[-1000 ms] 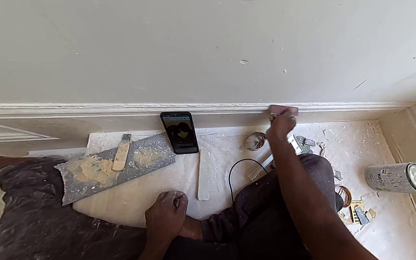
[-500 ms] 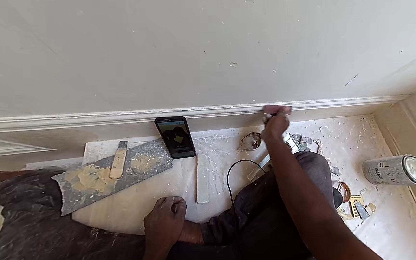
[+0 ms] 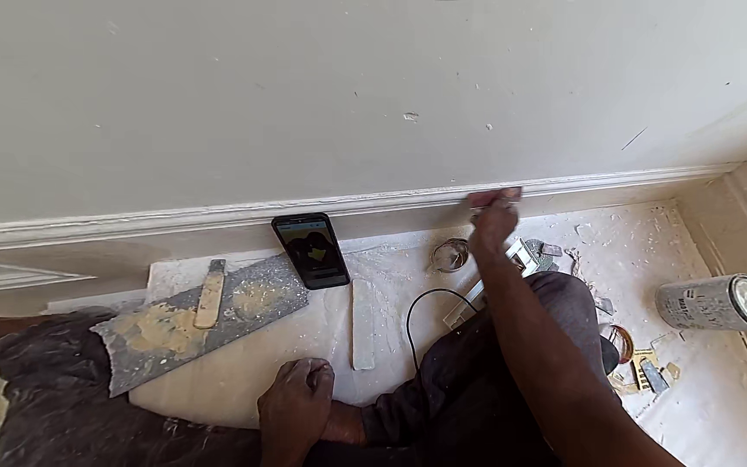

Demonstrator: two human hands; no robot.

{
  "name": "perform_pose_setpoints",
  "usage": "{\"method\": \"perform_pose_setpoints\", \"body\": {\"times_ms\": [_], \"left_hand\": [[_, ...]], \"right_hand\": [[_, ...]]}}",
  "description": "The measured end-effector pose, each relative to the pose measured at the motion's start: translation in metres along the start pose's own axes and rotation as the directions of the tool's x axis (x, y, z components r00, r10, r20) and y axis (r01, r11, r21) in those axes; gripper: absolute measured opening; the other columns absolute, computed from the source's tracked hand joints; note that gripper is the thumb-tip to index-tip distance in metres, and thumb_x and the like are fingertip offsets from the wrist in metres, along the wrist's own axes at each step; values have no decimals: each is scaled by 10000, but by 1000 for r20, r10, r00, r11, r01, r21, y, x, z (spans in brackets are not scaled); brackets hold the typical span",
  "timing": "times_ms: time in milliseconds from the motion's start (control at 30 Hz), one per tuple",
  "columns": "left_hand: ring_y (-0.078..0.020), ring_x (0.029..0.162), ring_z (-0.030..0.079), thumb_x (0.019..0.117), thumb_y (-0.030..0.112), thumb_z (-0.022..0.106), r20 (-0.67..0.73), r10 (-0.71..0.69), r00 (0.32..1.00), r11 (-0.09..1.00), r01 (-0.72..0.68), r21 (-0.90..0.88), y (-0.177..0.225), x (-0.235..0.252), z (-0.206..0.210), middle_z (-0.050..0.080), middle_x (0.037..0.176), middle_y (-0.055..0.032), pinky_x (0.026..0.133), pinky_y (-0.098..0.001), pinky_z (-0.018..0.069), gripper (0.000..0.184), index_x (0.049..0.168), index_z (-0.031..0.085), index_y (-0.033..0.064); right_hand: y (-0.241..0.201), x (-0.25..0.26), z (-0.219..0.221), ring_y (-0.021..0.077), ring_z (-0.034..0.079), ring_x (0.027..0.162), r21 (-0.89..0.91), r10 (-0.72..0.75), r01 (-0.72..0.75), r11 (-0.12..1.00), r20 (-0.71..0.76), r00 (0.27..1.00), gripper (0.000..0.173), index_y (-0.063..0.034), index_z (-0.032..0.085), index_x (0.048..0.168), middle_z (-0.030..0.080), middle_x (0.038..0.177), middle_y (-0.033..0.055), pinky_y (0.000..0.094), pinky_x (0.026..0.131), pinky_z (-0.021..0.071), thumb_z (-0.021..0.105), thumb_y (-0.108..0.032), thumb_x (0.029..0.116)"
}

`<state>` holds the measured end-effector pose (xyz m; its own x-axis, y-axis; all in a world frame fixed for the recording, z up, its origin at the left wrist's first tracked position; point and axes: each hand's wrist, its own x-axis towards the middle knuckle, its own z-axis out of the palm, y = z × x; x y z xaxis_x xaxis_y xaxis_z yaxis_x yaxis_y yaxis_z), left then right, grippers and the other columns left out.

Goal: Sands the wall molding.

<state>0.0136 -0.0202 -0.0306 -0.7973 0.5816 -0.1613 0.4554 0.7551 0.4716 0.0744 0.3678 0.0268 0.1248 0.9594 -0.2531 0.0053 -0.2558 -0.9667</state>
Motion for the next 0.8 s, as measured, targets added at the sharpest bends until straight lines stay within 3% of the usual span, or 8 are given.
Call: {"method": "perform_pose_setpoints", "body": {"times_ms": [100,167,300,400,533,633,733,800], "left_hand": [[-404,1037,671,965,327,481,31,-27,999,999,27,22,6,4,1,712,1050,-195,872,-663,465,389,962,754,50],[-404,1048,669,971,315,509,47,-55,997,997,52,52,12,7,3,715,1061,-189,889,-669,456,356,965,756,59],[-405,1038,673,969,314,515,38,-58,998,996,55,74,10,8,4,714,1063,-195,876,-671,458,350,968,758,62],[-420,1024,669,962,307,499,26,-24,999,999,23,27,4,3,1,704,1056,-216,849,-675,464,372,967,747,30],[-424,1016,669,968,317,480,-3,-19,1000,1000,19,-2,3,-2,-2,702,1056,-218,844,-674,471,396,970,747,25],[-418,1043,664,976,292,507,42,-51,998,999,51,19,9,5,0,702,1071,-210,881,-676,465,354,987,750,36],[-410,1039,667,973,276,535,45,-69,997,996,66,63,14,8,3,707,1066,-196,882,-679,459,312,976,754,53],[-408,1024,669,971,289,528,28,-56,998,997,54,58,11,6,3,706,1058,-201,863,-676,463,328,970,752,48]], "right_hand": [[-10,31,-11,186,567,654,57,32,-22,998,-178,984,464,-47,606,1047,580,806,89,380,582,479,382,-448,1113],[-9,24,-5,191,572,649,73,28,-15,997,-191,981,463,-42,599,1082,578,812,96,384,582,498,392,-456,1110],[5,-18,13,183,562,565,34,-30,30,999,7,1000,481,9,588,1037,568,734,93,382,556,527,376,-415,1119],[7,-31,15,151,549,518,61,-27,21,998,96,995,426,-17,571,977,554,695,68,336,520,527,409,-384,1118],[-10,27,-18,233,628,716,-18,-21,19,1000,-124,992,498,24,626,1079,626,847,139,443,669,549,378,-407,1115],[-13,54,-25,206,609,726,75,-19,36,997,-214,977,477,-24,611,1108,608,868,115,399,645,520,378,-441,1116],[1,16,-8,218,629,698,-6,-62,62,998,-64,996,533,19,624,1075,629,826,128,428,655,551,352,-438,1118],[13,-18,9,189,593,601,4,-69,69,998,85,994,510,16,608,1011,593,746,96,394,588,548,364,-419,1119]]}}
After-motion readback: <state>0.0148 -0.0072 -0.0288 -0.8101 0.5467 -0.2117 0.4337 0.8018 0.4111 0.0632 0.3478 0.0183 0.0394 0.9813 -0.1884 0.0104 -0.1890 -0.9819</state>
